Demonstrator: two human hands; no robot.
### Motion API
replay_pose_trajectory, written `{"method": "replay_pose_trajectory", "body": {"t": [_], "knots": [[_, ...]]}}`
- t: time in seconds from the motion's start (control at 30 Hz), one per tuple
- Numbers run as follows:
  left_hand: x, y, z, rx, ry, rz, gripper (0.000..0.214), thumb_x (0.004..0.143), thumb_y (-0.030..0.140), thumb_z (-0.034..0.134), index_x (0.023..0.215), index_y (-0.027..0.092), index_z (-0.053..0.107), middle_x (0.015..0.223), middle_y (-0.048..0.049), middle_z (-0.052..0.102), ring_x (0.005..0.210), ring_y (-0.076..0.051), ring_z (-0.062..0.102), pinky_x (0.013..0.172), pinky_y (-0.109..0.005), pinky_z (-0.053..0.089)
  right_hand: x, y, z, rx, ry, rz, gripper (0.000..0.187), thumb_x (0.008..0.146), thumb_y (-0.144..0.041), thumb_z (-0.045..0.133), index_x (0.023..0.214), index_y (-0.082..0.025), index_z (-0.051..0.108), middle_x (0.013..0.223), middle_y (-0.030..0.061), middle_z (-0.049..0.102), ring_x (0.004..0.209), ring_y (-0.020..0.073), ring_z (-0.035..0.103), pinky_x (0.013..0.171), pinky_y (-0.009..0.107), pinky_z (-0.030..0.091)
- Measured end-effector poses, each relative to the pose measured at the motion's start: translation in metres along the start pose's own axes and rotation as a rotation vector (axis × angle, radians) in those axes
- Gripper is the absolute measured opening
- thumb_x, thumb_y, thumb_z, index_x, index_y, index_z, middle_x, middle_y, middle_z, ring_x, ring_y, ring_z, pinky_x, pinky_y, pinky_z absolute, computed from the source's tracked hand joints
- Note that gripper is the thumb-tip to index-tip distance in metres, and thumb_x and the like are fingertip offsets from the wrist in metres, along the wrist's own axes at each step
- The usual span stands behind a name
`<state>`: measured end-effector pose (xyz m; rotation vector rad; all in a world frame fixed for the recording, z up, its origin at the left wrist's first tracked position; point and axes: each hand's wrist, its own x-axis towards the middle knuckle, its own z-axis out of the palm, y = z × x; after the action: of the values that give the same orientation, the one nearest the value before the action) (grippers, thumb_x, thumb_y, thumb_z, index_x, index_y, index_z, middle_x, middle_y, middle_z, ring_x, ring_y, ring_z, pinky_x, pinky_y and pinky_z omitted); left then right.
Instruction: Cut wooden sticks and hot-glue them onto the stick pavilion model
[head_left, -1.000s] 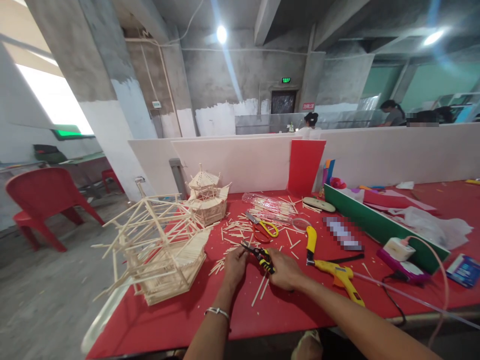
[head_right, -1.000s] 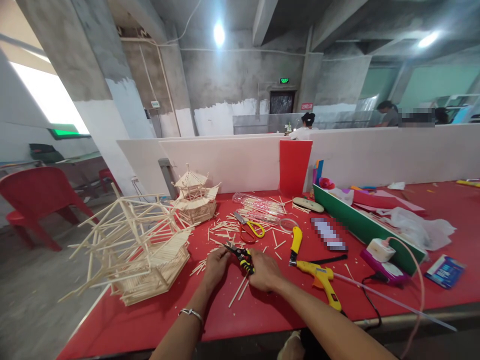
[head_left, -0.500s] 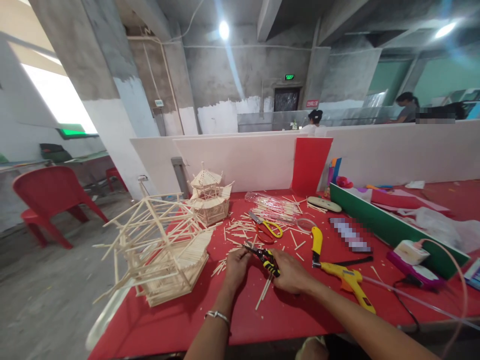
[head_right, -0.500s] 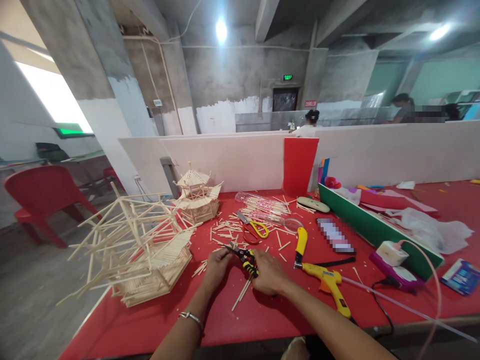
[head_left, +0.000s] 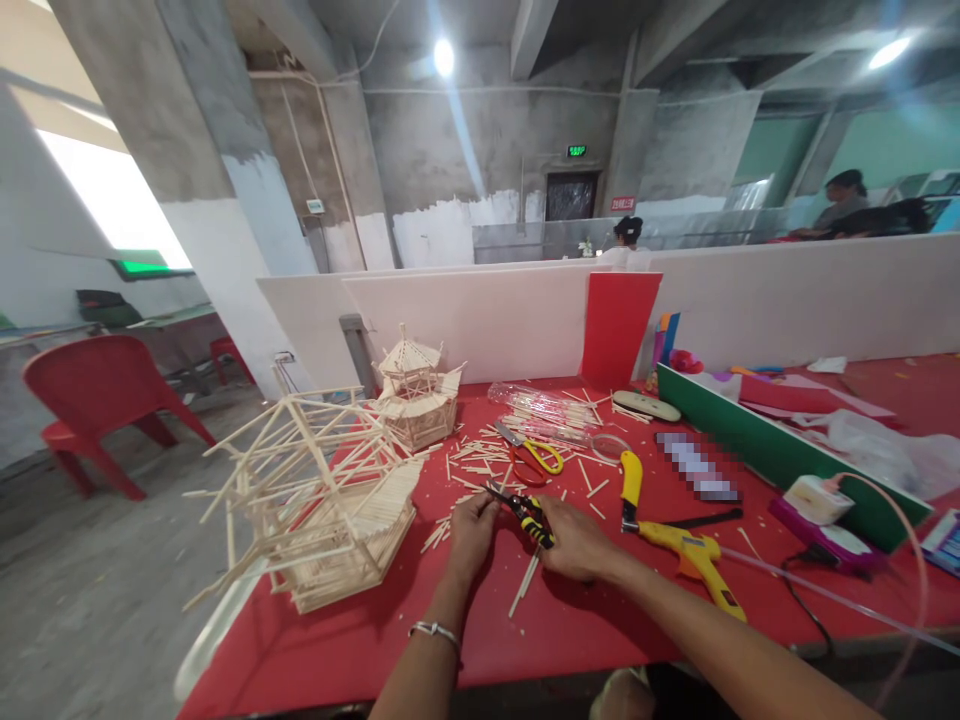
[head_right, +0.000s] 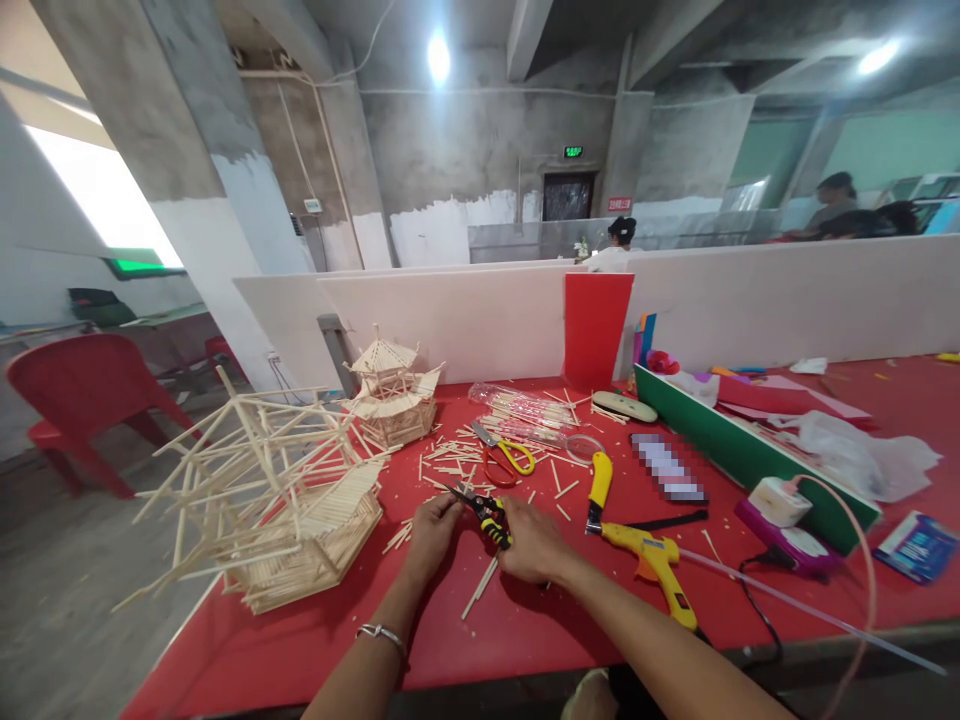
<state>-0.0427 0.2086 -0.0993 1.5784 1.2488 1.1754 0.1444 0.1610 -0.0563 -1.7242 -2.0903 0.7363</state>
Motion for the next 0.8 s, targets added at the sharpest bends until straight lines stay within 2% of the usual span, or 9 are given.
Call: {"method": "replay_pose_trajectory", "body": {"t": [0.13, 0.27, 0.37, 0.5, 0.6, 0.8], "knots": [[-0.002, 0.003, 0.0, -0.033, -0.009, 0.006, 0.021, 0.079, 0.032, 0.056, 0.071, 0.017, 0.067, 0.067, -0.001, 0.066, 0.068, -0.017, 0.058, 0.068, -0.027, 0.045, -0.014, 0.0, -0.01, 0.084, -0.022, 0.036, 0.044, 0.067, -0.022, 0.063, 0.11, -0.021, 0.055, 0.104, 0.0076, 0.065, 0.092, 0.0227, 0.057, 0.071, 0.028, 0.035], [-0.011, 0.009, -0.005, -0.083, -0.073, 0.006, 0.023, 0.078, 0.037, 0.062, 0.074, 0.017, 0.071, 0.068, -0.0018, 0.066, 0.068, -0.017, 0.059, 0.068, -0.027, 0.045, -0.03, 0.003, -0.015, 0.213, -0.072, 0.113, 0.037, 0.056, -0.015, 0.06, 0.093, -0.019, 0.056, 0.081, 0.0013, 0.062, 0.073, 0.0165, 0.053, 0.06, 0.025, 0.03], [-0.022, 0.015, -0.017, -0.127, -0.092, -0.003, 0.029, 0.079, 0.042, 0.063, 0.071, 0.015, 0.071, 0.07, -0.004, 0.067, 0.069, -0.018, 0.059, 0.07, -0.028, 0.045, -0.042, -0.004, -0.009, 0.385, -0.158, 0.129, 0.033, 0.051, -0.012, 0.056, 0.083, -0.02, 0.053, 0.071, -0.0037, 0.055, 0.065, 0.0121, 0.049, 0.055, 0.022, 0.029], [-0.035, 0.024, -0.037, -0.17, -0.09, -0.016, 0.032, 0.077, 0.045, 0.068, 0.067, 0.016, 0.072, 0.076, -0.007, 0.069, 0.079, -0.019, 0.062, 0.08, -0.029, 0.044, -0.055, -0.021, 0.002, 0.613, -0.265, 0.161, 0.043, 0.046, -0.012, 0.052, 0.088, -0.02, 0.054, 0.062, -0.0076, 0.046, 0.055, 0.0094, 0.042, 0.047, 0.021, 0.028], [-0.043, 0.028, -0.049, -0.189, -0.099, -0.031, 0.033, 0.075, 0.047, 0.07, 0.067, 0.015, 0.073, 0.072, -0.0074, 0.068, 0.076, -0.019, 0.061, 0.08, -0.03, 0.045, -0.059, -0.029, 0.008, 0.724, -0.299, 0.184, 0.048, 0.043, -0.012, 0.052, 0.091, -0.02, 0.054, 0.059, -0.0081, 0.045, 0.053, 0.0089, 0.039, 0.045, 0.021, 0.029], [-0.05, 0.029, -0.057, -0.227, -0.094, -0.059, 0.036, 0.071, 0.049, 0.074, 0.065, 0.014, 0.073, 0.07, -0.0076, 0.068, 0.076, -0.019, 0.061, 0.079, -0.029, 0.045, -0.059, -0.03, 0.018, 0.842, -0.427, 0.224, 0.051, 0.042, -0.017, 0.051, 0.092, -0.019, 0.055, 0.063, -0.0055, 0.05, 0.048, 0.0087, 0.043, 0.044, 0.021, 0.032]]}}
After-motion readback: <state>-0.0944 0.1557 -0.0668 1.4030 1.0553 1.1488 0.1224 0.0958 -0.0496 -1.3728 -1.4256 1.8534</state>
